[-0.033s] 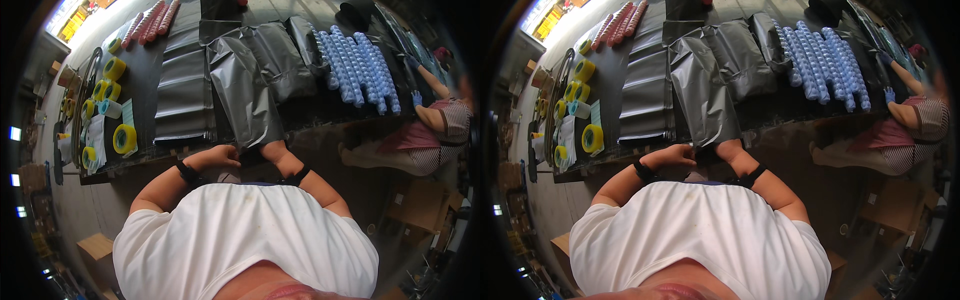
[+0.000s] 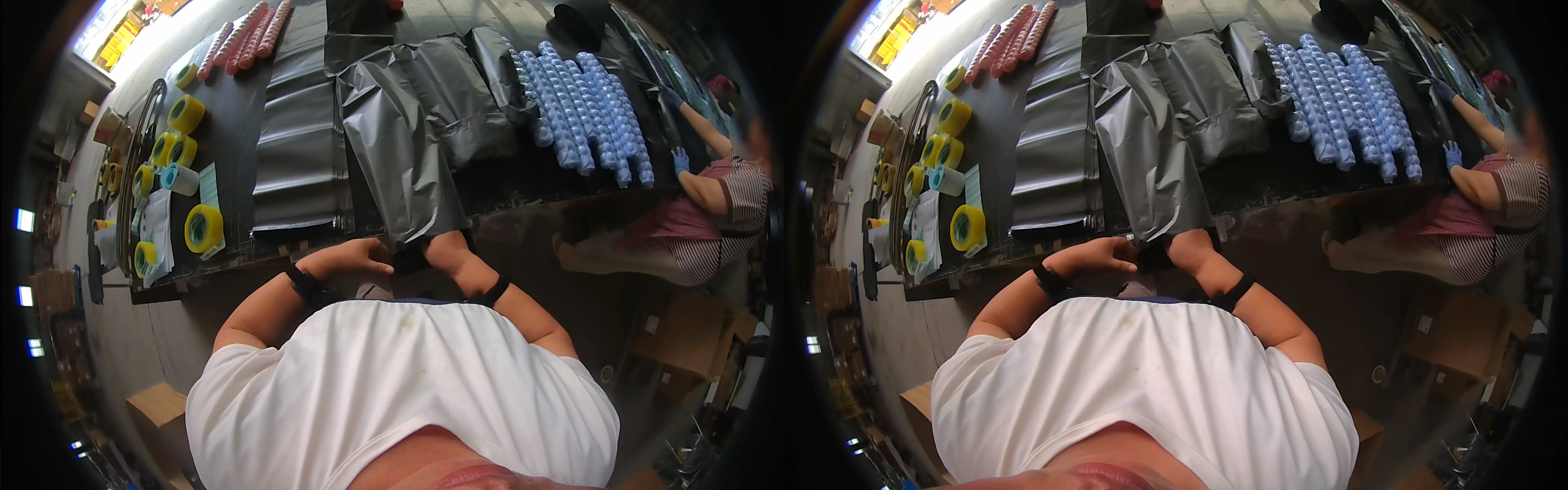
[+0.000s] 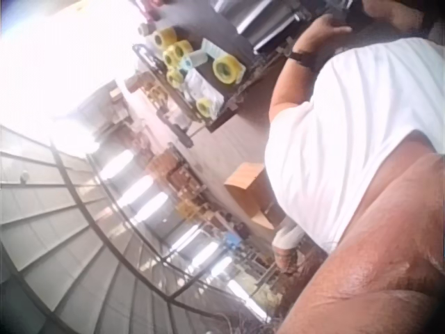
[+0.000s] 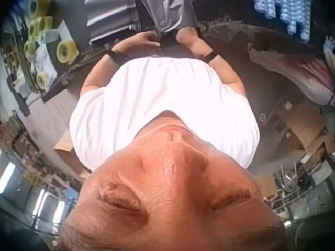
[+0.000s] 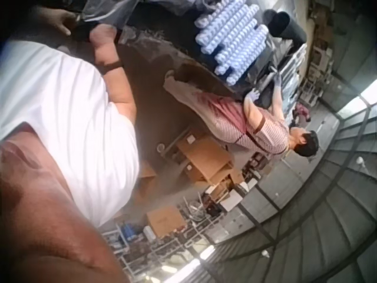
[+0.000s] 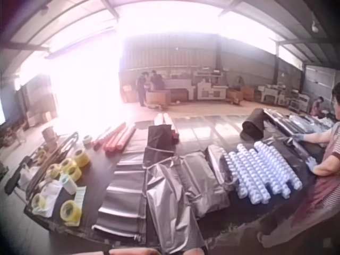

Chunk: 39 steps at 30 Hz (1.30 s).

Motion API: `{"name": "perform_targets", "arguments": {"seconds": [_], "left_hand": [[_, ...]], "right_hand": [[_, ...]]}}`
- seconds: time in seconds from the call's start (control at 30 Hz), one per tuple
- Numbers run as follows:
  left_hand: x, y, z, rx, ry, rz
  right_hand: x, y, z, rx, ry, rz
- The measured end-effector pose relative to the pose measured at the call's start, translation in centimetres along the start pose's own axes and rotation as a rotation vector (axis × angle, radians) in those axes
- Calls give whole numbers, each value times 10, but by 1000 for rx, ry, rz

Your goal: Wrapping blue and pink foam rollers in grey plastic sheets.

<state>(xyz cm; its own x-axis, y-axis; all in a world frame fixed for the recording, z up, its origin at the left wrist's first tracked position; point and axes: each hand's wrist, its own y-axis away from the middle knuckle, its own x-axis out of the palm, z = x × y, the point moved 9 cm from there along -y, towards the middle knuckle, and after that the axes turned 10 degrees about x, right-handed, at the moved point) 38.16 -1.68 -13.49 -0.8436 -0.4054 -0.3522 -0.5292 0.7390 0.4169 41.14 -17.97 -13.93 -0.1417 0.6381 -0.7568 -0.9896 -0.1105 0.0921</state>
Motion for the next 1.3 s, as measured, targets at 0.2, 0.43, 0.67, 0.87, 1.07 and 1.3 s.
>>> {"name": "perform_targets", "arguments": {"seconds": [0.2, 0.43, 0.67, 0.87, 1.07, 1.3], "left_hand": [[-1, 5, 48, -351, 1069, -384], [-12, -6, 41, -208, 819, -528], [-52, 23, 50, -170, 182, -626], [-141, -10, -21, 85, -262, -649], [-256, -97, -5, 264, -494, -696], [-343, -177, 25, 102, -672, -638]], "right_hand": [[-69, 52, 31, -323, -239, 185], [-80, -24, -50, 283, -307, -119], [-48, -36, -67, 325, -388, -31], [-89, -20, 9, -74, 109, -285], [-55, -29, 56, -452, 334, -221], [-60, -42, 57, -357, 290, -204]]}}
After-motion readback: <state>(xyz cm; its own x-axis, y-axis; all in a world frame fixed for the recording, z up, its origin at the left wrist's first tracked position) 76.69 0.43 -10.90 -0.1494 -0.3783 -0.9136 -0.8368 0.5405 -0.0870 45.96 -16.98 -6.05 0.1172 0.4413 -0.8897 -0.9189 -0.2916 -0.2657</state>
